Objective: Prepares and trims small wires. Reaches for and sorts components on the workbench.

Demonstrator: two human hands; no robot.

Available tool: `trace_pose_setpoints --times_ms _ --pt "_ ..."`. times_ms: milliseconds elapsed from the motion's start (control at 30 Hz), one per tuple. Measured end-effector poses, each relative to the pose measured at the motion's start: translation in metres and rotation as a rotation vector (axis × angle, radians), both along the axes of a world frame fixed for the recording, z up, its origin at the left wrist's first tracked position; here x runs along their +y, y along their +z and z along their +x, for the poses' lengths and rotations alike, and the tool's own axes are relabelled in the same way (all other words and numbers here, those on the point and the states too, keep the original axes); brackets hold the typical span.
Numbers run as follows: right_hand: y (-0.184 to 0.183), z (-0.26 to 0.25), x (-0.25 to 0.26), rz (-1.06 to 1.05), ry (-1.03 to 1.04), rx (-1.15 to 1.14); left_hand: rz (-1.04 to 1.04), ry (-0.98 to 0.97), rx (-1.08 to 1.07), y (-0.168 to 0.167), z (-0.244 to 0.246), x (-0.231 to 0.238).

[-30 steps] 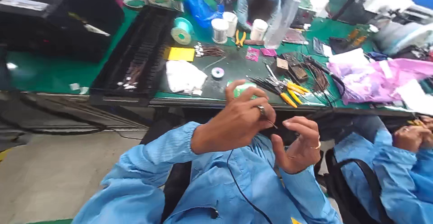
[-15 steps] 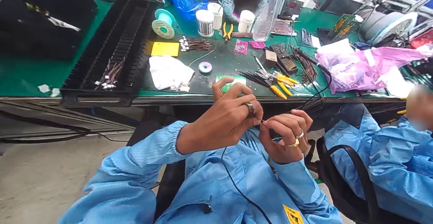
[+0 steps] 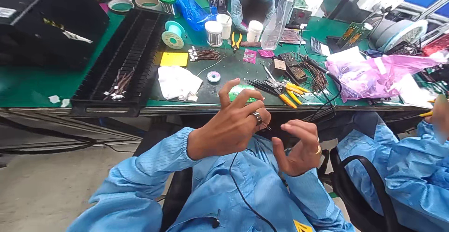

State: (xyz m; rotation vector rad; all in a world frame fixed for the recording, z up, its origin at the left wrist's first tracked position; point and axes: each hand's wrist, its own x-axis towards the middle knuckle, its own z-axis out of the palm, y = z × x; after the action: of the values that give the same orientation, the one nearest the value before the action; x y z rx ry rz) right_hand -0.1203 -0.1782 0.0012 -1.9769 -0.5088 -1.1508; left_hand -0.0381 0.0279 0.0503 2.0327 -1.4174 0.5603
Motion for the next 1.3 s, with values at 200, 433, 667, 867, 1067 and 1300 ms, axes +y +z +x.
trace_pose_setpoints --times_ms 200,433,667,867,1067,1300 --pt "0.000 0.000 0.003 -0.219 -0.202 -0.150 0.013 -0.030 0.029 0.000 -0.003 0.000" --pt "-0.002 0.000 0.008 -0.073 -0.055 -0.019 0.035 -0.060 0.041 0.000 -0.007 0.000" --pt "-0.012 -0.004 0.017 1.047 0.670 0.841 0.132 0.020 -0.065 -0.006 -0.004 -0.007" --pt "-0.049 -0.008 -0.025 0.544 0.369 0.606 0.159 0.350 0.107 -0.004 0.074 0.028" --pt "-0.107 -0.034 -0.054 0.230 0.160 0.619 0.242 0.669 0.408 -0.002 0.196 0.058" --pt "-0.134 -0.041 -0.051 0.047 0.199 0.692 0.286 0.734 0.408 0.014 0.212 0.077"
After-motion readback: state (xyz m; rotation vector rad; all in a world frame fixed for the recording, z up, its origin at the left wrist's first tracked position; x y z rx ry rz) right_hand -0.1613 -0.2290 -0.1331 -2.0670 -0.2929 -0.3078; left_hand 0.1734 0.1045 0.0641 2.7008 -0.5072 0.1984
